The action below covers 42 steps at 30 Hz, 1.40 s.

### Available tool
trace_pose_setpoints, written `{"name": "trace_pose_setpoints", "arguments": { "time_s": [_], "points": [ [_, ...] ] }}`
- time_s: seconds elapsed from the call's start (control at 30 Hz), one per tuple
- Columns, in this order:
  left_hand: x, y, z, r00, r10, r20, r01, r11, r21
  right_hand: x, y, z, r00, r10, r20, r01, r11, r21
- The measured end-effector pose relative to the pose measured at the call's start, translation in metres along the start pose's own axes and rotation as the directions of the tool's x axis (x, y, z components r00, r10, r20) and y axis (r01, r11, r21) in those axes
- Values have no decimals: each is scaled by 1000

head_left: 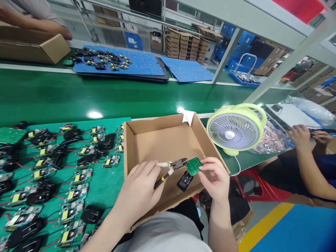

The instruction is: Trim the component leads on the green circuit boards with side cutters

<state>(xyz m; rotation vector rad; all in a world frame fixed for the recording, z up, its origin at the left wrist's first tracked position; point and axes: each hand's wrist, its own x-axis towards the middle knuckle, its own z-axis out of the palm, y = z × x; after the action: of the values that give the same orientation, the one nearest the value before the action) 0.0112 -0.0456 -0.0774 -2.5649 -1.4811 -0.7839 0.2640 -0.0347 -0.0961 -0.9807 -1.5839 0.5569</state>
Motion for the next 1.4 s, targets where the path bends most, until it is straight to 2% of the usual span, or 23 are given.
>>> {"name": "trace_pose_setpoints", "arguments": {
  "time_s": [0.13,0.3,0.47,0.77,1.1,1.4],
  "points": [
    [-1,-1,2,1000,-9,8,10,1000,-18,2,8,-5,991,130,-20,-121,961,248],
    [1,0,5,997,7,71,-7,1000,0,8,11,-8,974,219,50,-223,917,329],
    [2,0,7,998,2,67,-2,1000,3,13,6,-8,965,253,74,-261,880,396],
    [7,-1,6,995,-61,84,62,998,-10,2,-11,5,959,279,59,-268,814,514],
    [13,6,1,985,-138,99,135,990,40,-9,-11,4,965,254,62,-247,808,534],
    [13,8,-1,976,-162,143,152,986,75,-8,1,9,982,166,-95,-101,872,478]
  ]
}}
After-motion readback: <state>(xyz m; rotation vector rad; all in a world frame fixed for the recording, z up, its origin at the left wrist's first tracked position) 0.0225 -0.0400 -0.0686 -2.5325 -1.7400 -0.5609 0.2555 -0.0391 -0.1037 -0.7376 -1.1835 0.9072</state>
